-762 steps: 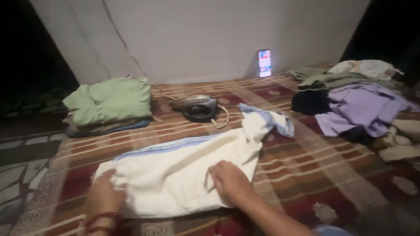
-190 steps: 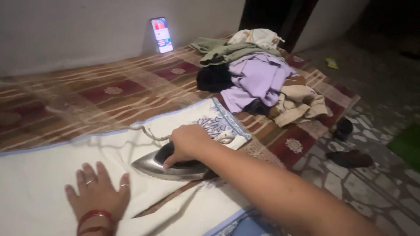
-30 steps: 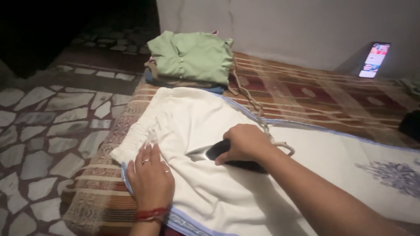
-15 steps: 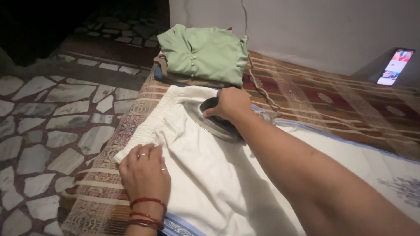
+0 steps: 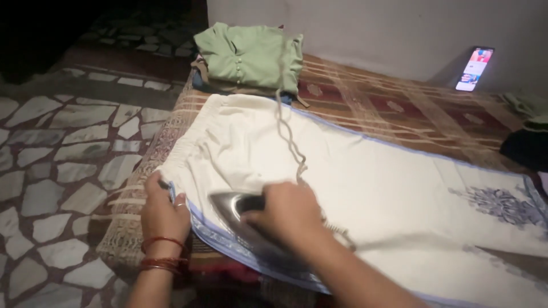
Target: Iron and fold pieces of clothing on a bed.
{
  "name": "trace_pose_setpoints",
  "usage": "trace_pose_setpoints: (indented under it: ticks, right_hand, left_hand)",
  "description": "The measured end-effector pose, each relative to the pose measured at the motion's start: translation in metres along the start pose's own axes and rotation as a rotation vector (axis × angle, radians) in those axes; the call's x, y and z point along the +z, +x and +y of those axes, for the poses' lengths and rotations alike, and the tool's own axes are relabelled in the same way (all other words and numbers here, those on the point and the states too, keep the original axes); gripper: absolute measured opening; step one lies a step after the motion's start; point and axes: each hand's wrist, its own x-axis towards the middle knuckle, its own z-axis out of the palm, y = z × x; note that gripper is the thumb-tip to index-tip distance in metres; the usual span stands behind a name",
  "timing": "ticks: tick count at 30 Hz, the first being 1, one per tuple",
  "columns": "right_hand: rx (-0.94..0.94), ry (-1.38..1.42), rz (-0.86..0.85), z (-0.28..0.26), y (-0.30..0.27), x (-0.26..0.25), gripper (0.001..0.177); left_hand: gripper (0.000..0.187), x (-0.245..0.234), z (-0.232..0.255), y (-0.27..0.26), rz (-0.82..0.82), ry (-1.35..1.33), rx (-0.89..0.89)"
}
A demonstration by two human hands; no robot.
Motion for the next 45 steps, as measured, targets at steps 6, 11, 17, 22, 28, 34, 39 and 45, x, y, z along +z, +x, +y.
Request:
trace_pose_setpoints:
  ticks: [6,11,17,22,28,34,39,45]
  right_hand:
    - [-0.125,0.002,0.118,-0.02,0.011,0.025,0.053]
    - [-0.166,0.0,0.17,-0.054,0.078,0.024,0.05]
    - [-0.158,-0.01,0.169,-0.078,0.153,0.023,0.058]
    - [-0.161,-0.03,0.042,-0.064,0.144,0.015,0.066]
    - [-0.156,-0.127,-0.184,0.002,0.052,-0.005,0.067]
    - [-0.143,-0.169,-0.181,0.07,-0.018,-0.001,0.06]
    - [0.061,-0.119,-0.03,0.087,-0.003,-0.003,0.057]
    - [0.066,-0.127,0.107,0.097,0.092,-0.003,0.061]
  left_hand:
    - [0.03,-0.005,-0.025,0.009,0.177,0.094,0.158]
    - [0.03,-0.011,-0.019,0.009,0.182,0.076,0.114]
    - [0.032,-0.009,-0.027,0.026,0.096,0.072,0.027]
    - [0.032,-0.007,-0.035,0.034,0.05,0.064,-0.038]
    - [0.029,-0.015,0.002,0.007,0.101,0.195,0.028]
    - [0.036,0.011,0.067,-0.025,0.179,0.196,0.329]
    - [0.04,0.056,0.081,-0.038,-0.083,0.013,0.484]
    - [0.064,0.088,0.072,-0.021,-0.019,0.398,0.381]
